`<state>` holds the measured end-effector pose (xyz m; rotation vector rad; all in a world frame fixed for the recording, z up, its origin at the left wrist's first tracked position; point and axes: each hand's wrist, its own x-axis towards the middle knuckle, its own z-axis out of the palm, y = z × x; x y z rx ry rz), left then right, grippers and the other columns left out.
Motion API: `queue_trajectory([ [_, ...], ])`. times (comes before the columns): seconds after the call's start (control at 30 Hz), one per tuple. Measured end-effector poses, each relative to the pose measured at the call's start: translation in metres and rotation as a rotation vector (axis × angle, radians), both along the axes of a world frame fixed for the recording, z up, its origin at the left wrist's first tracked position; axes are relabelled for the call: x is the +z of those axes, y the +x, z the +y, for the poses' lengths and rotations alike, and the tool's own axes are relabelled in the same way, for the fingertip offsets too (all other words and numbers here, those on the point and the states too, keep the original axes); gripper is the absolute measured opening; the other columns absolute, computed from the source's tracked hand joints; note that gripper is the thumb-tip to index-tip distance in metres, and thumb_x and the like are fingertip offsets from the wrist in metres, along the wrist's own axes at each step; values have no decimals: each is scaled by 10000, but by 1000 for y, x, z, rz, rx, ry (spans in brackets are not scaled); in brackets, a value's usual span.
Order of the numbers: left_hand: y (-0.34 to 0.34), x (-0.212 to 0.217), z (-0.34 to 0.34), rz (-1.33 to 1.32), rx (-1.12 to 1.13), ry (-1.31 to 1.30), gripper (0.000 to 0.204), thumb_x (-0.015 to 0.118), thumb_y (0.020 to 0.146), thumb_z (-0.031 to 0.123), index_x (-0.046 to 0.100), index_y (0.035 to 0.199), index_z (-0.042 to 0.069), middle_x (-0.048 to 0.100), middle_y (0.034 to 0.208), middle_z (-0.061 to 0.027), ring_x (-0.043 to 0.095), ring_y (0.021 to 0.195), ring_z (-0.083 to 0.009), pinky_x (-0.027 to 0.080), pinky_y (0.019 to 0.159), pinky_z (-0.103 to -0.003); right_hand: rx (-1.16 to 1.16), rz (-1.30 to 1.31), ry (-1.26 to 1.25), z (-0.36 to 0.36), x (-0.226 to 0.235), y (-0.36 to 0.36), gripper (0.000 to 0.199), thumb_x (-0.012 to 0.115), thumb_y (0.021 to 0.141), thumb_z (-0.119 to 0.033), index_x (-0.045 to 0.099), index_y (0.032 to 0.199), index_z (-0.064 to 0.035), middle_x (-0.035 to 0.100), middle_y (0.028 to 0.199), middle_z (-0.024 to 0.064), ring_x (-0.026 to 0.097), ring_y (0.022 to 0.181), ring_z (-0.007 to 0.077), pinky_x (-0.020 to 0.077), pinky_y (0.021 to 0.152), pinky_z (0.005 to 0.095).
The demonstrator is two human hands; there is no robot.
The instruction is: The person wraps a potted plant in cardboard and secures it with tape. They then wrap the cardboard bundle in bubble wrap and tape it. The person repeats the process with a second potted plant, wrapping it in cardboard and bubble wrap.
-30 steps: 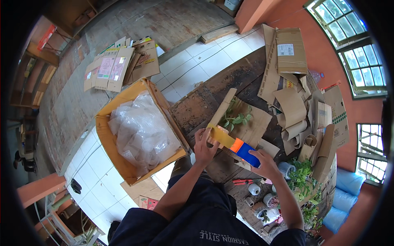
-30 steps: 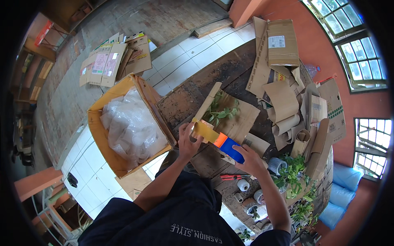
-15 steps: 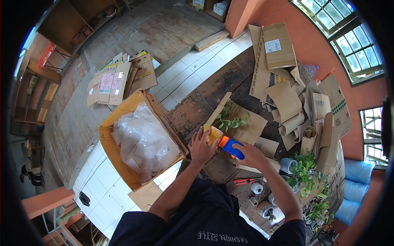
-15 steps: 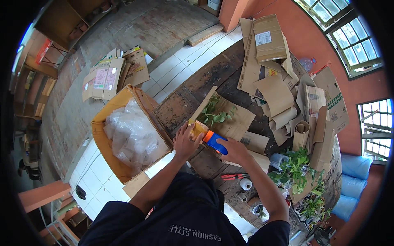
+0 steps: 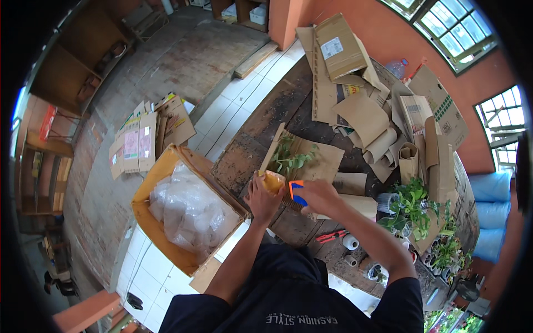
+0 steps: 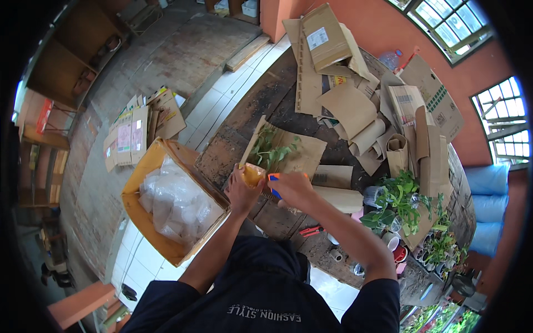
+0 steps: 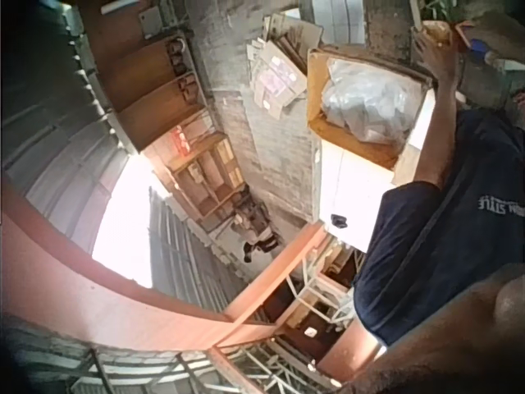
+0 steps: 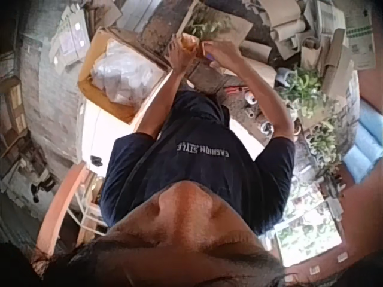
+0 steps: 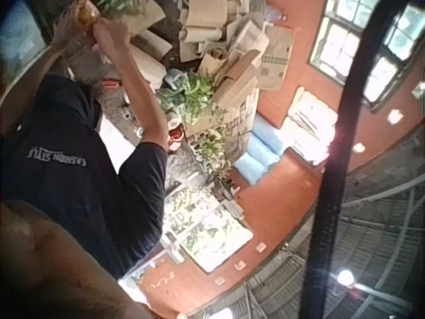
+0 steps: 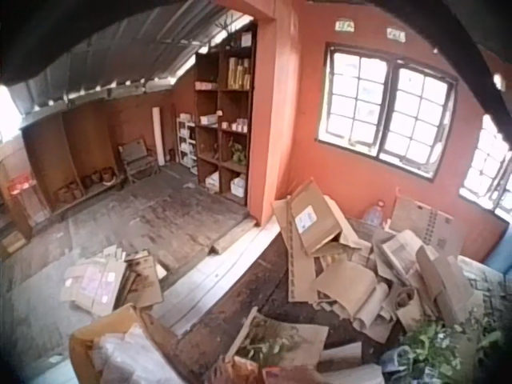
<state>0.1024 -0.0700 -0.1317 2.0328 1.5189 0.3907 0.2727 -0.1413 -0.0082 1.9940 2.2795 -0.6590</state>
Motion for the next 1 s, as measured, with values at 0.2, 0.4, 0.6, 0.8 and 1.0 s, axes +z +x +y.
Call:
queue_trajectory([
  [0.2, 7, 8, 3, 123, -69, -12, 758, 759, 733, 498, 447, 1302, 107, 412, 1474, -121, 431, 1327, -335, 315, 989, -660, -424, 197, -144, -96, 34, -41, 294, 708, 824, -324, 688, 994, -85, 692, 882, 172, 682, 847, 373, 533, 727, 491],
  [0.4, -5, 15, 19, 165, -147, -196, 819, 746, 748, 500, 385, 1350, 78, 435, 1402, -148, 437, 1295, -392, 325, 987, -645, -668, 47, -364, -145, -35, -92, 195, 644, 795, -147, 674, 892, 19, 679, 892, 249, 678, 891, 412, 549, 787, 494],
  [0.6, -7, 17, 41, 192, -177, -298, 1087, 795, 675, 584, 230, 1478, 117, 394, 1394, -205, 404, 1310, -425, 315, 1029, -617, -895, 76, -290, -115, -115, -112, 225, 674, 795, -185, 679, 873, 26, 686, 893, 256, 684, 909, 407, 553, 794, 501],
  [0.8, -6, 4, 41, 176, -168, -421, 1240, 803, 639, 664, 124, 1535, 141, 276, 1458, -240, 302, 1379, -440, 282, 1072, -613, -1028, -22, -278, -72, -157, -138, 212, 696, 793, -179, 671, 930, -20, 691, 917, 226, 697, 892, 383, 556, 767, 488],
  [1.0, -9, -1, 44, -13, -194, -381, 1190, 796, 686, 621, 112, 1541, 157, 280, 1461, -223, 302, 1375, -442, 277, 1075, -622, -928, -73, -55, -65, -143, -140, 334, 720, 787, -205, 608, 1070, -66, 646, 1022, 202, 624, 1034, 366, 476, 878, 479],
])
